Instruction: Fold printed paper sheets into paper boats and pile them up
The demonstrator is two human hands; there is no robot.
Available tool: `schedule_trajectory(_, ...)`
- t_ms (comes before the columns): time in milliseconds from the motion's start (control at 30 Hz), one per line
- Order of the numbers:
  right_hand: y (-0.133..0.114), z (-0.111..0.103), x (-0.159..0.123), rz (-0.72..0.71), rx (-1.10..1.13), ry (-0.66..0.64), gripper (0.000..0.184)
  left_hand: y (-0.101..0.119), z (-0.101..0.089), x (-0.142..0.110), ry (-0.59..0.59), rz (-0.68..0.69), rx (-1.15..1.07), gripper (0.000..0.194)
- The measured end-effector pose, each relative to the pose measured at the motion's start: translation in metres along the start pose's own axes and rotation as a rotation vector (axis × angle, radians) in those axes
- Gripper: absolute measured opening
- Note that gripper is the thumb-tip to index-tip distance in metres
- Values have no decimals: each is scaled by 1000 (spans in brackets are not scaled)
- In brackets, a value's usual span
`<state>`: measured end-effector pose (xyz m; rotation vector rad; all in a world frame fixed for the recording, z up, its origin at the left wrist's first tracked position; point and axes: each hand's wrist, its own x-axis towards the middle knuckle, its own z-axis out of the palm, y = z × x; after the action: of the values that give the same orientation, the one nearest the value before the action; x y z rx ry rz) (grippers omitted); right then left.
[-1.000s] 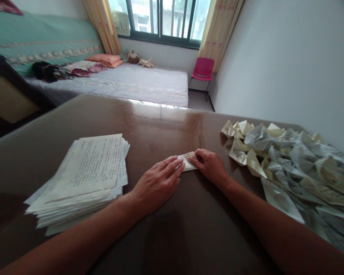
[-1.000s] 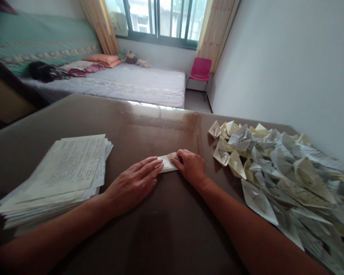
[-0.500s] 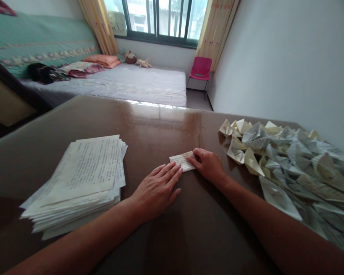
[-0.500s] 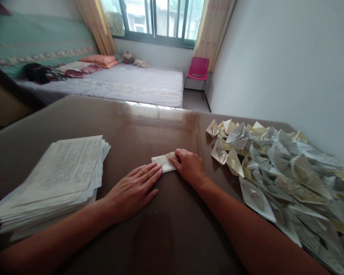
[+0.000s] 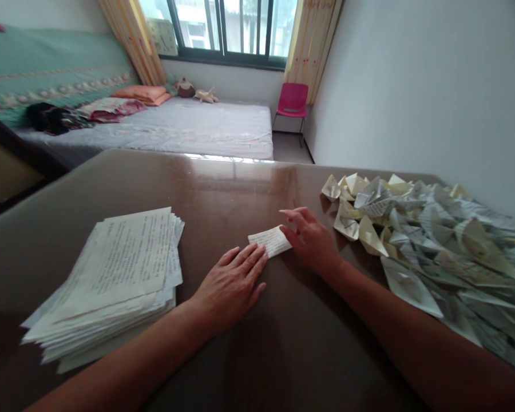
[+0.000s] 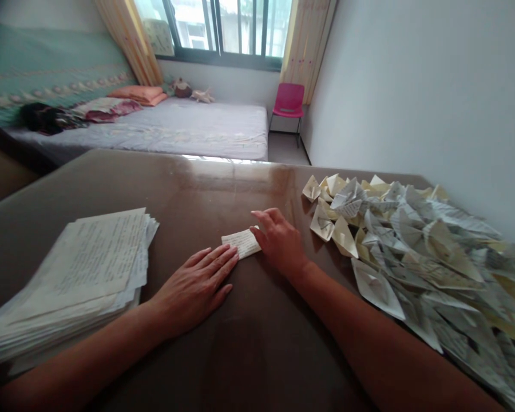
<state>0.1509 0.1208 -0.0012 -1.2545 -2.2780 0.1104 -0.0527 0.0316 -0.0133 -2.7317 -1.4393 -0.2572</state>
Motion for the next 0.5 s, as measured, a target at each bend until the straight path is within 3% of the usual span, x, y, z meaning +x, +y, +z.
schedule_trajectory(33, -7, -6, -4, -83, -51, -19, 30, 0, 0, 0, 0, -1, 5, 49)
schedule_trajectory(100, -22, -15, -14, -326, -159, -219, 26, 0, 0, 1, 1, -2, 14, 50)
schedule_trajectory(133, -30, -18, -19, -374, -209, -274, 28, 0, 0, 1, 4, -1, 18, 50)
schedule_trajectory(267, -48, -23, -38, -334, -318, -355, 58, -1, 0, 0, 34, 19, 44, 49)
schedule_trajectory(500, -47, -25, -44, -250, -436, -378, 62, 1, -7, -2, 69, 22, 102, 41)
